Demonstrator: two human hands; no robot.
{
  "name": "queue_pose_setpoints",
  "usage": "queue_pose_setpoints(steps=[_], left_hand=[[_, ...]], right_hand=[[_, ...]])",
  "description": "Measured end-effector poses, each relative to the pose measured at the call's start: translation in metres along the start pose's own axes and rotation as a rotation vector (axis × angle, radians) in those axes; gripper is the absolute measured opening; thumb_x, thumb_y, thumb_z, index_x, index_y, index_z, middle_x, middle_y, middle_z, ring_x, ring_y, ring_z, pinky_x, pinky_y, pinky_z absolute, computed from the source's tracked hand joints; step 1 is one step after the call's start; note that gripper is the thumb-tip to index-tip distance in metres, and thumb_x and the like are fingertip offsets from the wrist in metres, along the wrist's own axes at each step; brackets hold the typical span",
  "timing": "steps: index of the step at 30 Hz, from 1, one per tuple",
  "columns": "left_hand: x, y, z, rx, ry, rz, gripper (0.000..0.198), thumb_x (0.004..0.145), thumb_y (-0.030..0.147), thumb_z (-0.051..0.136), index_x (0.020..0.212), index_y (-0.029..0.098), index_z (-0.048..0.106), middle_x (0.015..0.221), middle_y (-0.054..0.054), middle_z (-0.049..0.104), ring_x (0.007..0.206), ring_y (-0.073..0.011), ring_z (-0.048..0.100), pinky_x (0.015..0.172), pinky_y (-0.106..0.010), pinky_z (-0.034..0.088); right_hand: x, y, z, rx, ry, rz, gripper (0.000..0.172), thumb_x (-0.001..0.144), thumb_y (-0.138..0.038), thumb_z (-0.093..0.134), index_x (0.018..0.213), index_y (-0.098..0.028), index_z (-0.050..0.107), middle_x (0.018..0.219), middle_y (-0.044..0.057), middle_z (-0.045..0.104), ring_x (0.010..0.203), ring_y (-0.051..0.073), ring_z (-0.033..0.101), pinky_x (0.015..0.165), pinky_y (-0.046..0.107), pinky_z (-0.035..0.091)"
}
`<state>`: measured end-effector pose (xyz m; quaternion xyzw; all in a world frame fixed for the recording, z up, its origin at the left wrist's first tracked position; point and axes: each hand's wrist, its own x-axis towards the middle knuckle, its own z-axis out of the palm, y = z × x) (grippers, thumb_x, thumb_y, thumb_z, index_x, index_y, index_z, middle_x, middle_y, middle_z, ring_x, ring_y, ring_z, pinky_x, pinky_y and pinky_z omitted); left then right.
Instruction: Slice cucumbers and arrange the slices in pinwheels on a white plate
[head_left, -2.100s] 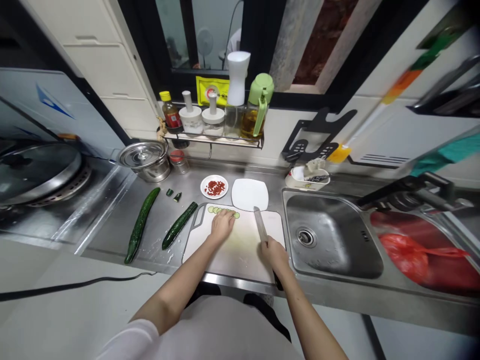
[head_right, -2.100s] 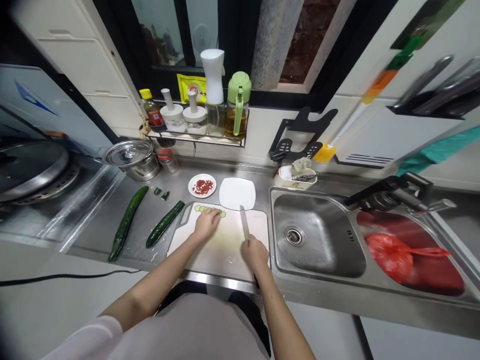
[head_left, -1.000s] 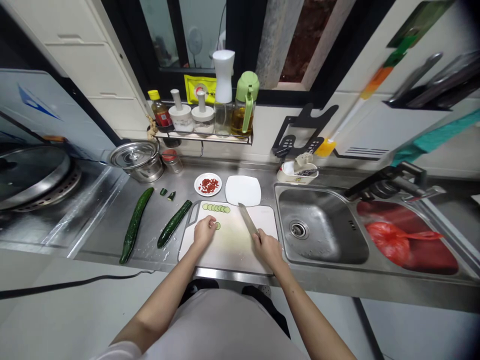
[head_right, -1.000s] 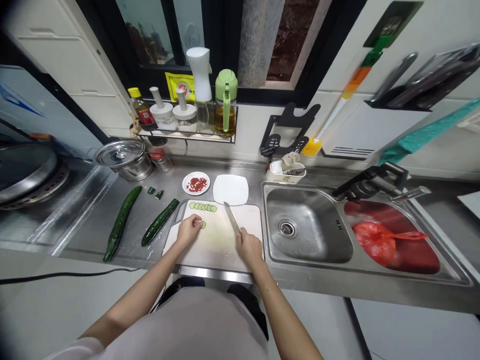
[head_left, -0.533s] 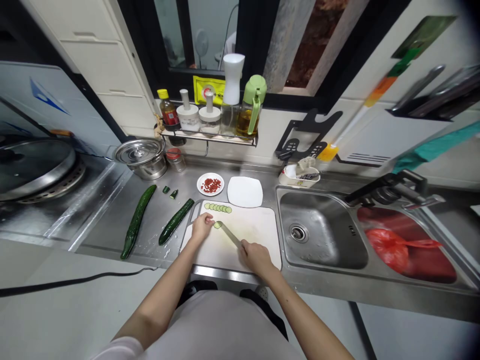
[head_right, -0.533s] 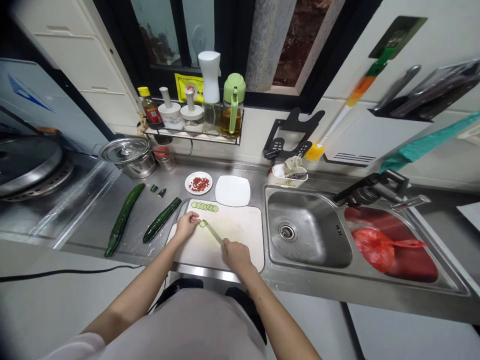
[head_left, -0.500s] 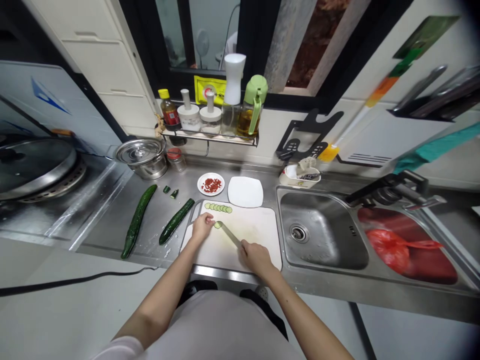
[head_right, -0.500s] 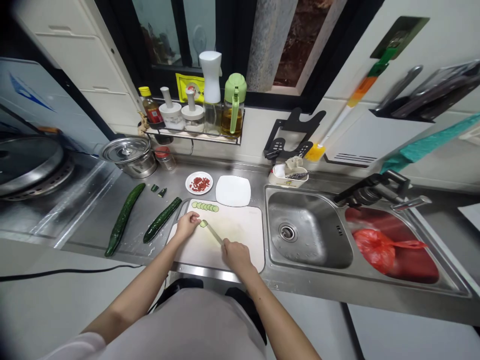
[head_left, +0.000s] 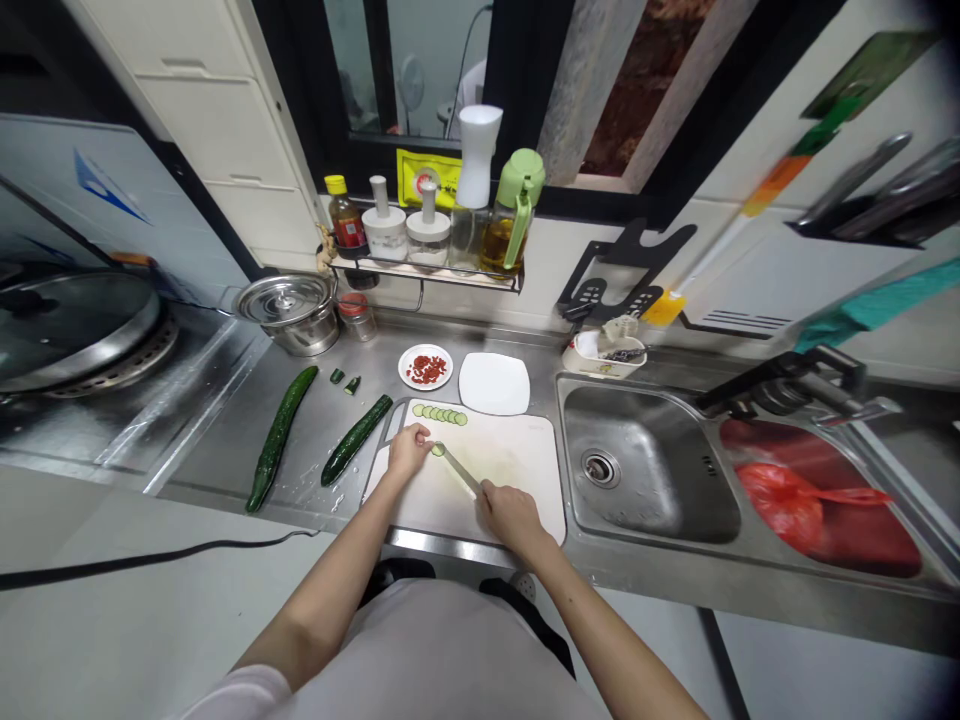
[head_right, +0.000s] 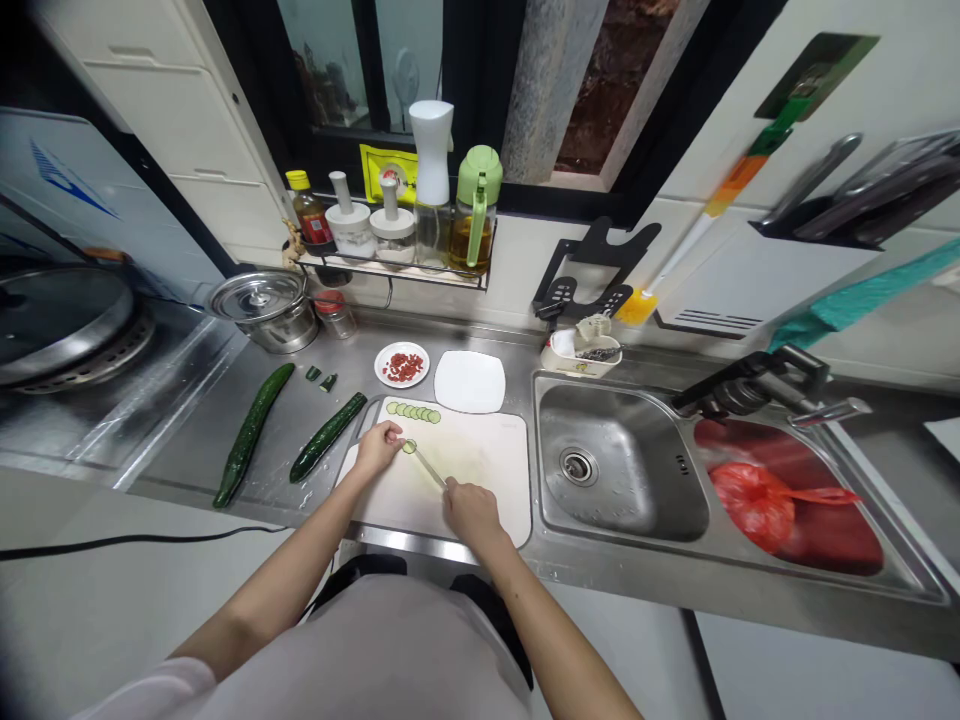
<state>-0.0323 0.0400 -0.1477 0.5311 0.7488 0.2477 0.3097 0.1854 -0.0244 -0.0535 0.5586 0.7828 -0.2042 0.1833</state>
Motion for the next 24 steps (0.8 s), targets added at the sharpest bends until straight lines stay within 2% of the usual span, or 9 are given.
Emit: queue_pose_setpoints(steps=[8, 24], left_hand=[[0.001, 0.0, 0.0, 0.007, -0.005, -0.003, 0.015, 0.072, 0.017, 0.072, 0.086, 0.019, 0.067, 0.074, 0.001, 0.063, 0.068, -0.0129, 0.059, 0.062, -0.024, 0.039], [0.002, 0.001, -0.001, 0.002, -0.015, -0.005, 0.015, 0.072, 0.016, 0.073, 0.086, 0.019, 0.068, 0.073, 0.002, 0.063, 0.068, -0.0119, 0.059, 0.065, -0.022, 0.04]], right_hand=[[0.001, -0.003, 0.0, -0.028, -0.006, -0.011, 0.032, 0.098, -0.025, 0.034, 0.117, -0.016, 0.057, 0.099, 0.015, 0.071, 0.095, 0.026, 0.067, 0.075, 0.033, 0.045], [0.005, -0.012, -0.003, -0.026, -0.049, -0.011, 0.036, 0.088, -0.007, 0.036, 0.117, -0.012, 0.057, 0.1, 0.016, 0.07, 0.097, 0.026, 0.068, 0.075, 0.032, 0.048]])
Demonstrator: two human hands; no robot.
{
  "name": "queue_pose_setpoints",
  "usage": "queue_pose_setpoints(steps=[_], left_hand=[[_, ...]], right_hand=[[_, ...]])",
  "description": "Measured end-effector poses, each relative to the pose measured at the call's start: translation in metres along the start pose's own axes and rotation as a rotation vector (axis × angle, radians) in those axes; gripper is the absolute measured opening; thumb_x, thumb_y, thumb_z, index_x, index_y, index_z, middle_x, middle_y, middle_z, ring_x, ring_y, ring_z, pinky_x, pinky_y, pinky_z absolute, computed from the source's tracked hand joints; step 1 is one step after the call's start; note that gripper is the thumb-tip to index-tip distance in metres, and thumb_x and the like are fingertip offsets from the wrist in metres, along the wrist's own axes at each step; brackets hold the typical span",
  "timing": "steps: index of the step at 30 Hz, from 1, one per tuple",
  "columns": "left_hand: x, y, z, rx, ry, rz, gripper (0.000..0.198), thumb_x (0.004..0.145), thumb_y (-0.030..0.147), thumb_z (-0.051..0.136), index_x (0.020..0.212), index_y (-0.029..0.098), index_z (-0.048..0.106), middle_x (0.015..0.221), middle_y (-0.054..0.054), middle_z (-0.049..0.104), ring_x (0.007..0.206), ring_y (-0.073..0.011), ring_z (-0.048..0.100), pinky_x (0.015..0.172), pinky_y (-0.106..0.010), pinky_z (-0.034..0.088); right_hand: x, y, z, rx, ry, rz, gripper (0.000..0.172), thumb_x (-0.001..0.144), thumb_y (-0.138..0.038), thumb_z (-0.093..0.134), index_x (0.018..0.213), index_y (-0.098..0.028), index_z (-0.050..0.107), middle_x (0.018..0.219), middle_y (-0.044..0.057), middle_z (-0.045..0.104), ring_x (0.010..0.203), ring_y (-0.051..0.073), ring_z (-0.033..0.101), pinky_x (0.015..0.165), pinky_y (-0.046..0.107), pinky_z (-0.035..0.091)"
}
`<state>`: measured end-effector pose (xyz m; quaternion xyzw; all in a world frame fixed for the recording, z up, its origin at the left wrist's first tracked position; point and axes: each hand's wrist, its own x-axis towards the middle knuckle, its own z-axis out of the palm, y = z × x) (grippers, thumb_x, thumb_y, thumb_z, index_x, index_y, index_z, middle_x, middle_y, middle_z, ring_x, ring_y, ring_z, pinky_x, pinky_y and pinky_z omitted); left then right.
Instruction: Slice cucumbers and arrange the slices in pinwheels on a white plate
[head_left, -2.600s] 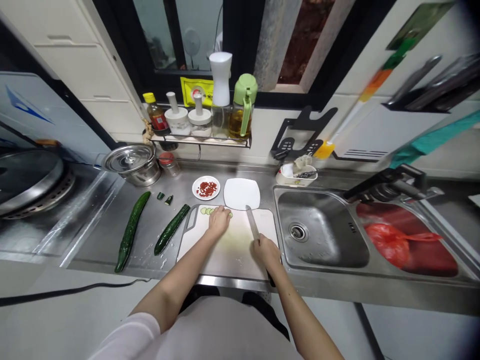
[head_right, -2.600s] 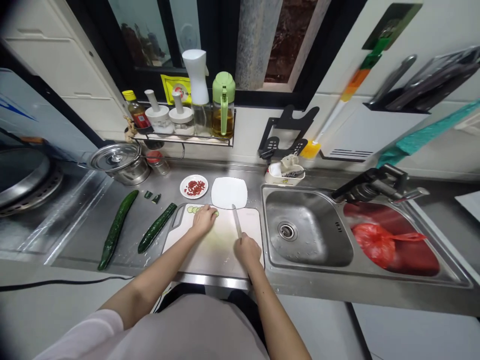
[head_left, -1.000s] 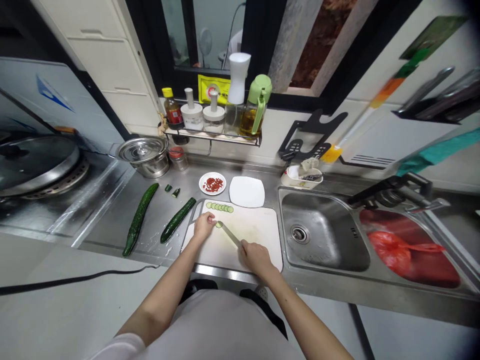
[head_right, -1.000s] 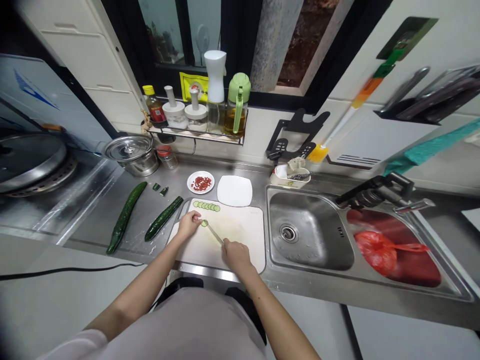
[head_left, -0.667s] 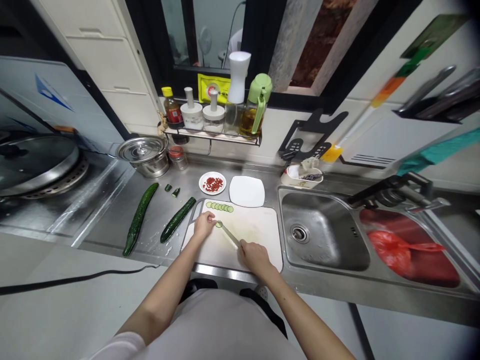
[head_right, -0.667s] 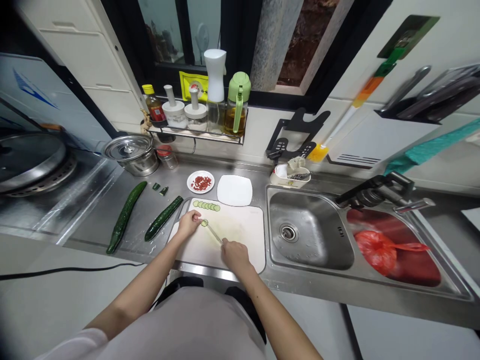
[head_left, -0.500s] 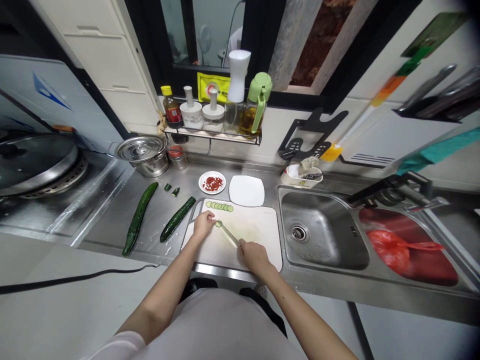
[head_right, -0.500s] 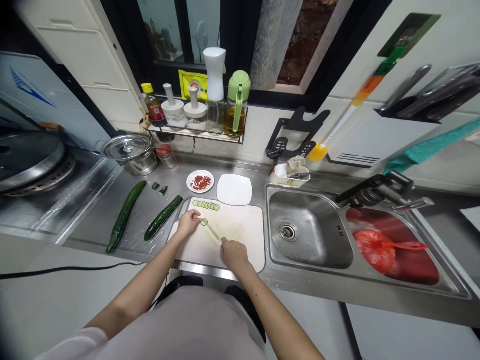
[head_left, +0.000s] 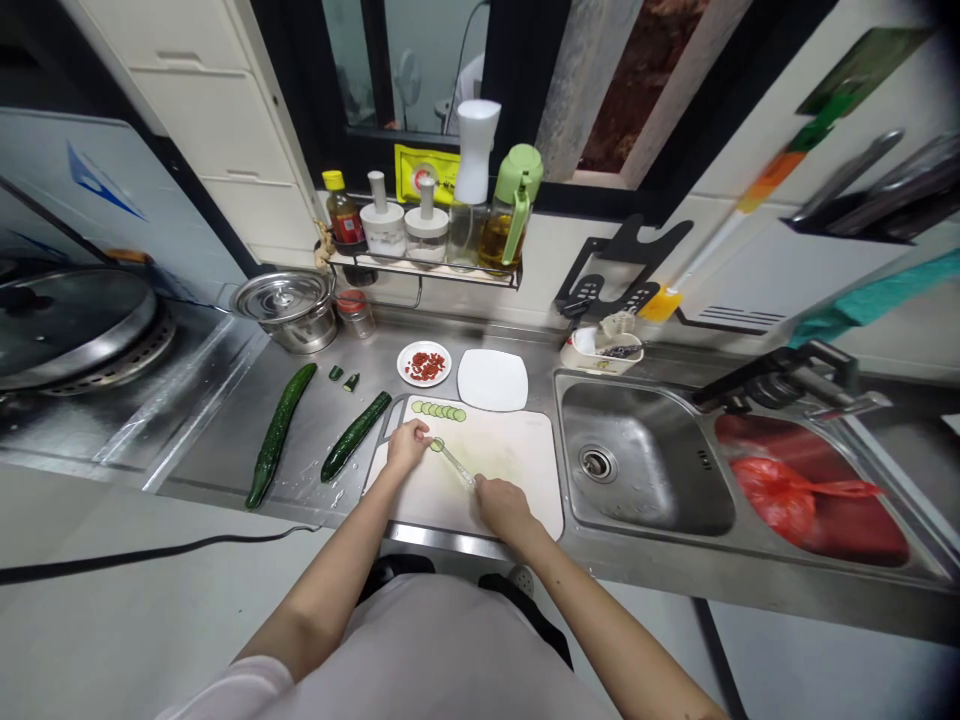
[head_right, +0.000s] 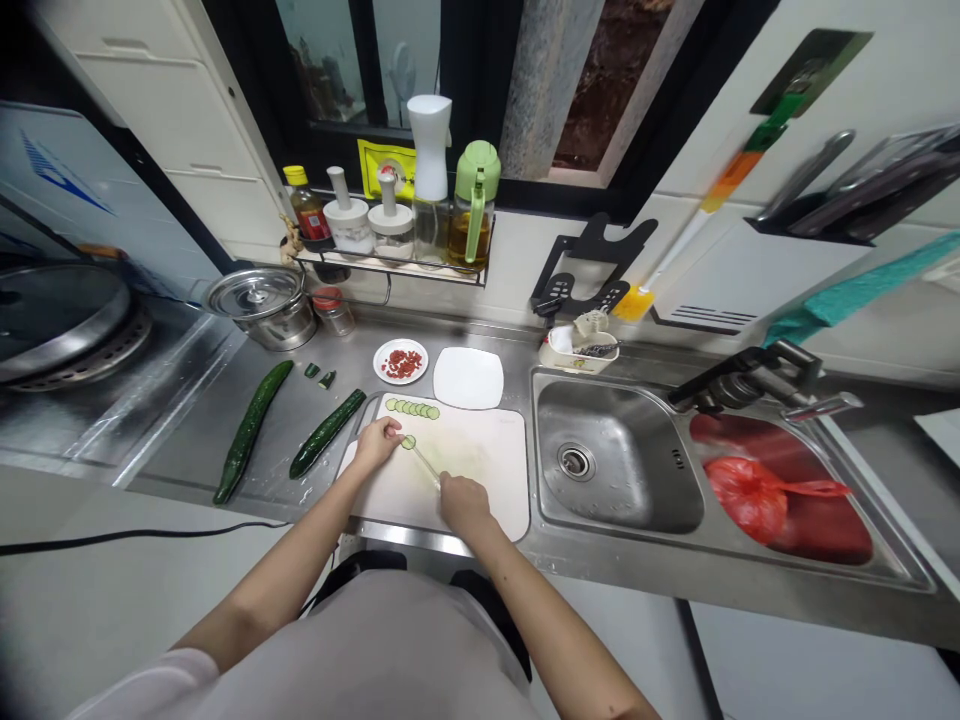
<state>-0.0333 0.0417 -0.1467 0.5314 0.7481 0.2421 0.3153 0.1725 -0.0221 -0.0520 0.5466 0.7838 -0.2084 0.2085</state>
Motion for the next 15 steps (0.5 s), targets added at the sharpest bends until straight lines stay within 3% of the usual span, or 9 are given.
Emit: queue_pose_setpoints(steps=[15], left_hand=[[-0.002, 0.005, -0.0041, 0.053, -0.016, -0.002, 0.017, 0.073, 0.018, 0.072, 0.09, 0.019, 0.068, 0.076, 0.001, 0.066, 0.072, -0.0127, 0.059, 0.066, -0.022, 0.039]], right_hand=[[-0.0083, 0.0051, 0.0039, 0.026, -0.035, -0.001, 0.038, 0.085, -0.003, 0.037, 0.118, -0.011, 0.055, 0.105, 0.019, 0.068, 0.102, 0.027, 0.066, 0.077, 0.033, 0.047]])
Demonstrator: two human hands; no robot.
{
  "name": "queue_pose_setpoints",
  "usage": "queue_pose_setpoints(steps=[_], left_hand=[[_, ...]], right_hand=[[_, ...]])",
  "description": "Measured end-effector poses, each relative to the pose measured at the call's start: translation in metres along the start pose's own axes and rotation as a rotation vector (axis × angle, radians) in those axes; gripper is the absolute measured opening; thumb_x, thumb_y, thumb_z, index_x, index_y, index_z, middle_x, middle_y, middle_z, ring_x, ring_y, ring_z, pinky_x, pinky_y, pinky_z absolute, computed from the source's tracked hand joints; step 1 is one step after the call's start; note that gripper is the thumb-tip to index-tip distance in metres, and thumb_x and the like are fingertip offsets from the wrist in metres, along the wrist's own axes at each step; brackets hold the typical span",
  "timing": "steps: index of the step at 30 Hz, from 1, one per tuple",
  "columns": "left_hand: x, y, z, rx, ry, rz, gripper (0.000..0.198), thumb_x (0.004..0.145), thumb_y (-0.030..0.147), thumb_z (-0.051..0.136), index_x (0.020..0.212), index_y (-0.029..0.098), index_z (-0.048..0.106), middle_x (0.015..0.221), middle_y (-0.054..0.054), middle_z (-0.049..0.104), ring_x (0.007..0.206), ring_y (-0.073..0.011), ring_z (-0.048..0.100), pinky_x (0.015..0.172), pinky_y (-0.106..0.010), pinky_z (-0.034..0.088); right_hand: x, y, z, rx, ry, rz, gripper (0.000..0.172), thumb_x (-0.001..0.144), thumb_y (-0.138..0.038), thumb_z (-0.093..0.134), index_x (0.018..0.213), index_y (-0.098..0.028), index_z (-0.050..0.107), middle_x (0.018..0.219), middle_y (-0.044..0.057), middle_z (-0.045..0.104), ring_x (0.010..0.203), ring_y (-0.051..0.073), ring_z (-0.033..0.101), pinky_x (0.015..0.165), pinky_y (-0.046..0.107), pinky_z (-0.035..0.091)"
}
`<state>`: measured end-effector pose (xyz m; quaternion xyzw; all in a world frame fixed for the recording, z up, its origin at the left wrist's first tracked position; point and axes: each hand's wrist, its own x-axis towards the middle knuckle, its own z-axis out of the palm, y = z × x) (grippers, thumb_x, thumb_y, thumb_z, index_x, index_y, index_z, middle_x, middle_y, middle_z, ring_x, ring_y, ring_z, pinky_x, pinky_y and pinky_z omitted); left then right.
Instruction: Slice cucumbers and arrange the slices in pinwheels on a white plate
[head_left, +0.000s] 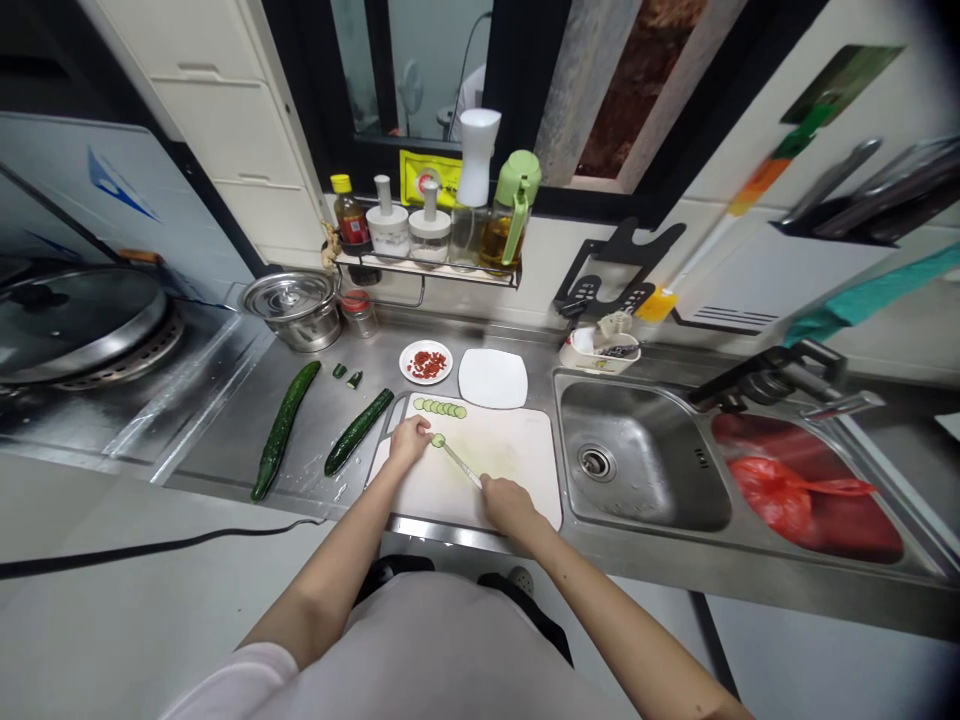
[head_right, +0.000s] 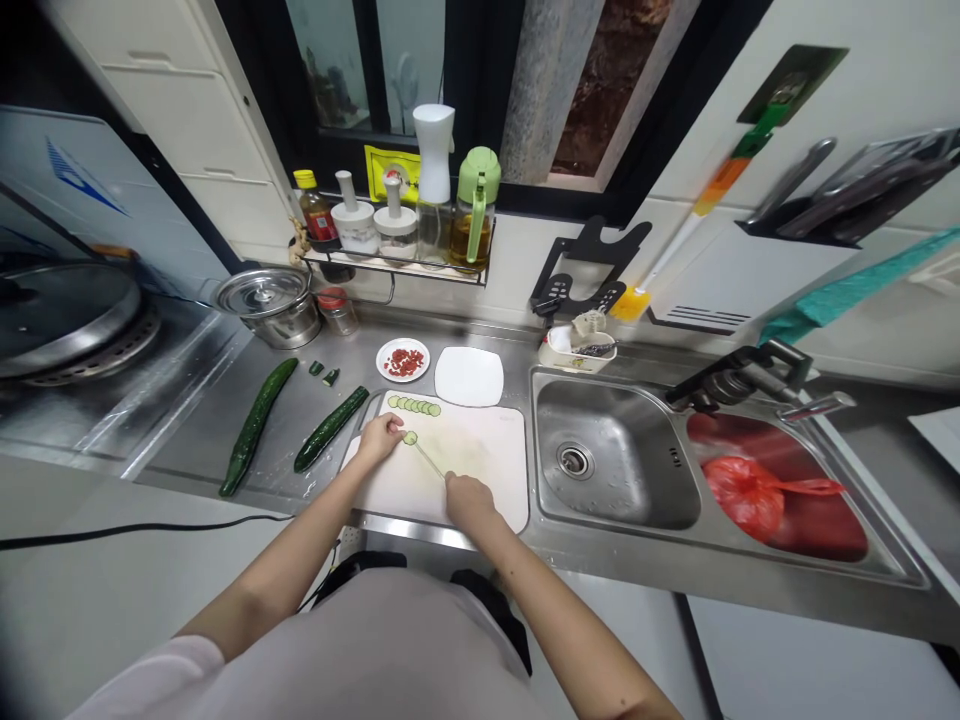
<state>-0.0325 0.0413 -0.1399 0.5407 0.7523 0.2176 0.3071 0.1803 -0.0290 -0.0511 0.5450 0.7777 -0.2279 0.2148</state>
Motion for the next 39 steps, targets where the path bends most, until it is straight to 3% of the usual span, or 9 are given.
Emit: queue_pose_setpoints(steps=[11, 15, 18, 23, 31, 39], left_hand=[[-0.002, 0.001, -0.001, 0.046, 0.014, 0.026, 0.015, 0.077, 0.019, 0.068, 0.092, 0.019, 0.068, 0.08, -0.001, 0.066, 0.077, -0.0148, 0.061, 0.07, -0.024, 0.041], [-0.008, 0.003, 0.001, 0.097, 0.007, 0.069, 0.018, 0.081, 0.028, 0.065, 0.097, 0.02, 0.068, 0.088, -0.003, 0.066, 0.082, -0.0167, 0.061, 0.075, -0.026, 0.042], [-0.016, 0.005, 0.005, 0.164, 0.017, 0.127, 0.025, 0.08, 0.035, 0.065, 0.1, 0.02, 0.067, 0.097, -0.007, 0.064, 0.091, -0.02, 0.059, 0.08, -0.029, 0.043], [-0.024, 0.009, 0.009, 0.178, 0.033, 0.173, 0.016, 0.082, 0.028, 0.062, 0.095, 0.02, 0.065, 0.098, -0.007, 0.064, 0.097, -0.021, 0.058, 0.085, -0.03, 0.041], [-0.019, 0.012, 0.005, 0.034, 0.014, 0.023, 0.01, 0.079, 0.018, 0.061, 0.088, 0.023, 0.063, 0.085, 0.001, 0.069, 0.08, -0.0148, 0.062, 0.07, -0.024, 0.039], [0.007, 0.0, -0.014, 0.02, 0.176, -0.121, 0.011, 0.082, 0.023, 0.059, 0.091, 0.023, 0.066, 0.084, 0.0, 0.071, 0.085, -0.0171, 0.064, 0.073, -0.025, 0.041]], right_hand=[[-0.015, 0.012, 0.01, 0.005, -0.009, -0.008, 0.032, 0.087, -0.006, 0.039, 0.114, -0.011, 0.056, 0.103, 0.018, 0.068, 0.1, 0.027, 0.065, 0.075, 0.032, 0.044], [-0.018, 0.015, 0.011, 0.026, -0.008, 0.004, 0.03, 0.09, -0.01, 0.038, 0.114, -0.012, 0.056, 0.104, 0.018, 0.068, 0.098, 0.026, 0.065, 0.075, 0.032, 0.043], [-0.019, 0.022, 0.011, 0.06, -0.006, -0.002, 0.028, 0.094, -0.016, 0.036, 0.113, -0.014, 0.057, 0.103, 0.017, 0.068, 0.098, 0.025, 0.064, 0.076, 0.031, 0.041], [-0.016, 0.038, 0.017, 0.142, 0.056, 0.018, 0.03, 0.098, -0.029, 0.035, 0.109, -0.016, 0.059, 0.103, 0.014, 0.069, 0.097, 0.024, 0.063, 0.072, 0.029, 0.036], [-0.008, 0.055, 0.017, 0.248, 0.163, 0.166, 0.03, 0.098, -0.032, 0.036, 0.111, -0.017, 0.059, 0.101, 0.011, 0.07, 0.095, 0.019, 0.063, 0.069, 0.025, 0.033], [-0.003, 0.063, 0.009, 0.221, 0.171, 0.24, 0.03, 0.099, -0.031, 0.033, 0.108, -0.018, 0.058, 0.102, 0.011, 0.071, 0.094, 0.02, 0.064, 0.064, 0.026, 0.03]])
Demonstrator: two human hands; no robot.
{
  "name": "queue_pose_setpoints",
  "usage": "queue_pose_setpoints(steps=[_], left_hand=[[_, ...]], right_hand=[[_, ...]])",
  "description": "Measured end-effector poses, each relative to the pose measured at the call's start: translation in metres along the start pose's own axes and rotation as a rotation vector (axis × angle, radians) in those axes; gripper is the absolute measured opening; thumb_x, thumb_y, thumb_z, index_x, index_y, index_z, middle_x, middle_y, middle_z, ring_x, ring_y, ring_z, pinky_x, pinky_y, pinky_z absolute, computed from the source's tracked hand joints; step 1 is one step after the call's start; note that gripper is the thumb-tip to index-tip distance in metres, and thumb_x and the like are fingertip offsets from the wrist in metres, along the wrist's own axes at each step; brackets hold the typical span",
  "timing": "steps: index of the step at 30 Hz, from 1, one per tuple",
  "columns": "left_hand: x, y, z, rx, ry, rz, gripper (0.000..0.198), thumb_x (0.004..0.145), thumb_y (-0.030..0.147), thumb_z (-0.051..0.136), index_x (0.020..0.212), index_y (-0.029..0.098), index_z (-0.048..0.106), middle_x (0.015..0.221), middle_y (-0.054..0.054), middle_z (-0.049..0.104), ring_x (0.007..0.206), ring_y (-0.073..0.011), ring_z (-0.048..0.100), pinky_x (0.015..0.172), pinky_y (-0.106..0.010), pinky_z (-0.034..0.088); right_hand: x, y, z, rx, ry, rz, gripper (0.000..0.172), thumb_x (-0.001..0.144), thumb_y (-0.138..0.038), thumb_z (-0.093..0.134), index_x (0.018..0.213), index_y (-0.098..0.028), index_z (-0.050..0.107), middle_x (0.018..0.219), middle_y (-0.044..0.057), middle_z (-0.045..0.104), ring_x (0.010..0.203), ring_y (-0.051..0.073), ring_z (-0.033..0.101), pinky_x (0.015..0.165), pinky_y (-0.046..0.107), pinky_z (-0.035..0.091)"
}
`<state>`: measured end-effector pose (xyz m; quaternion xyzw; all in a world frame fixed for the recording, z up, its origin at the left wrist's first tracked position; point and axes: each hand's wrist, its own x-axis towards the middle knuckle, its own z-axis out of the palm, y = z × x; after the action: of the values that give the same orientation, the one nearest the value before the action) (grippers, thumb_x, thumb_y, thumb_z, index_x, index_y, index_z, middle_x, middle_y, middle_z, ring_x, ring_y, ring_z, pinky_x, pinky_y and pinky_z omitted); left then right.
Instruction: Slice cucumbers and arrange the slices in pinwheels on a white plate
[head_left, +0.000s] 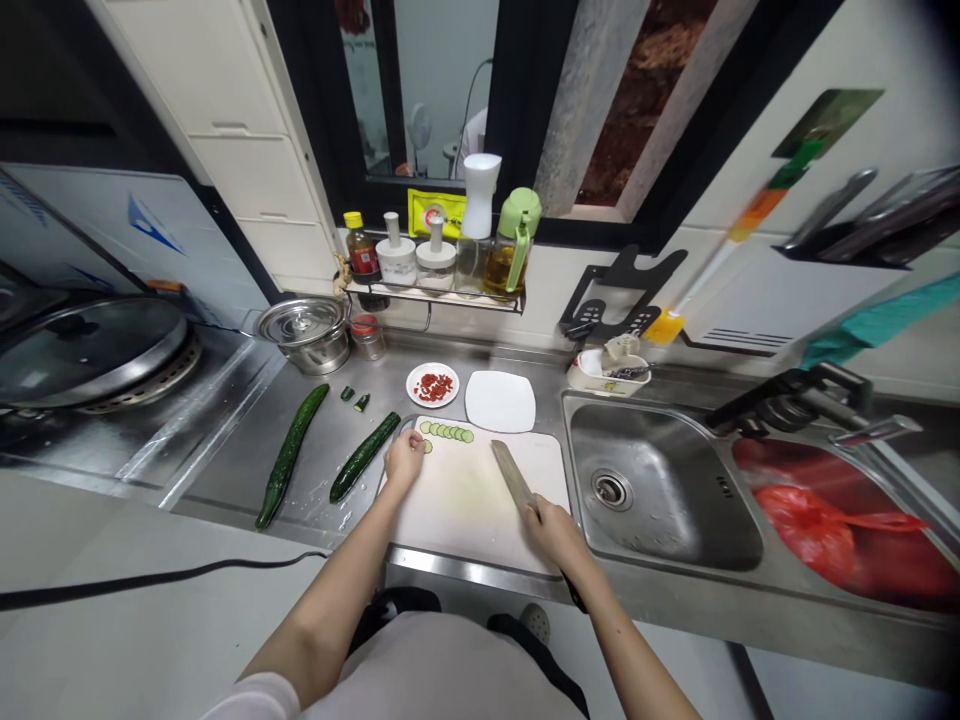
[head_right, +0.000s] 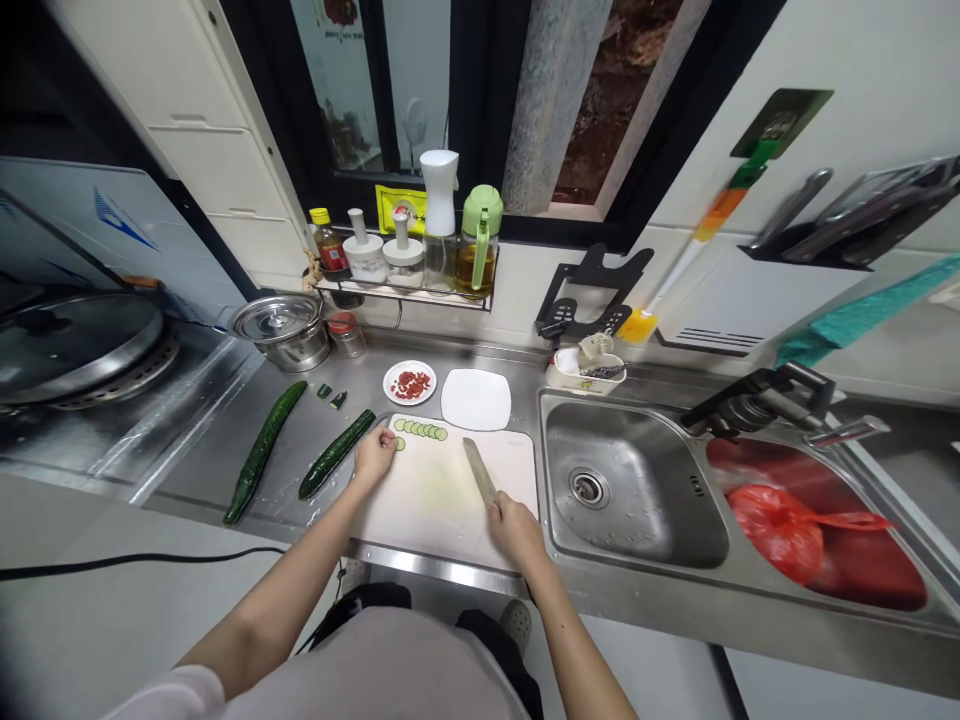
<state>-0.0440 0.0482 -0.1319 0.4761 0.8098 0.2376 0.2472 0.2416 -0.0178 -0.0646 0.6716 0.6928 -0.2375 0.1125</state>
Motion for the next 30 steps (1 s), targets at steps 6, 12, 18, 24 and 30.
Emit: queue_pose_setpoints(steps=[6, 12, 18, 24, 30], left_hand=[[0.007, 0.005, -0.003, 0.07, 0.029, -0.01, 0.014, 0.085, 0.022, 0.055, 0.092, 0.024, 0.067, 0.088, -0.003, 0.072, 0.09, -0.0199, 0.064, 0.079, -0.028, 0.04], [0.003, 0.006, -0.005, 0.195, 0.059, 0.016, 0.016, 0.087, 0.024, 0.053, 0.093, 0.024, 0.068, 0.103, -0.007, 0.07, 0.103, -0.0253, 0.059, 0.088, -0.036, 0.037], [0.003, 0.023, 0.001, 0.161, 0.058, 0.126, 0.024, 0.088, 0.028, 0.052, 0.109, 0.025, 0.065, 0.111, -0.008, 0.066, 0.108, -0.0263, 0.055, 0.091, -0.038, 0.036], [0.002, 0.058, 0.024, 0.201, -0.105, 0.341, 0.028, 0.089, 0.034, 0.053, 0.112, 0.026, 0.067, 0.112, -0.009, 0.064, 0.111, -0.0268, 0.051, 0.096, -0.038, 0.034], [0.004, 0.066, 0.039, 0.329, -0.172, 0.42, 0.03, 0.09, 0.03, 0.051, 0.114, 0.026, 0.068, 0.11, -0.011, 0.061, 0.109, -0.0278, 0.051, 0.095, -0.04, 0.033]], right_hand=[[0.006, 0.003, 0.004, 0.014, 0.008, -0.008, 0.03, 0.098, -0.032, 0.033, 0.104, -0.019, 0.059, 0.099, 0.01, 0.071, 0.092, 0.021, 0.065, 0.062, 0.026, 0.029], [0.011, 0.005, 0.006, 0.003, 0.012, -0.004, 0.029, 0.098, -0.033, 0.033, 0.104, -0.019, 0.058, 0.101, 0.011, 0.071, 0.093, 0.021, 0.065, 0.062, 0.026, 0.029], [0.012, 0.003, 0.004, -0.008, -0.024, -0.003, 0.031, 0.098, -0.035, 0.033, 0.105, -0.019, 0.058, 0.101, 0.011, 0.071, 0.094, 0.022, 0.065, 0.064, 0.027, 0.032], [0.01, -0.001, 0.003, -0.004, -0.039, 0.027, 0.031, 0.099, -0.034, 0.032, 0.109, -0.019, 0.058, 0.105, 0.012, 0.07, 0.097, 0.023, 0.065, 0.069, 0.028, 0.037], [0.009, -0.003, 0.005, -0.005, -0.042, 0.034, 0.032, 0.098, -0.032, 0.032, 0.113, -0.018, 0.057, 0.105, 0.014, 0.07, 0.098, 0.025, 0.065, 0.073, 0.03, 0.04]])
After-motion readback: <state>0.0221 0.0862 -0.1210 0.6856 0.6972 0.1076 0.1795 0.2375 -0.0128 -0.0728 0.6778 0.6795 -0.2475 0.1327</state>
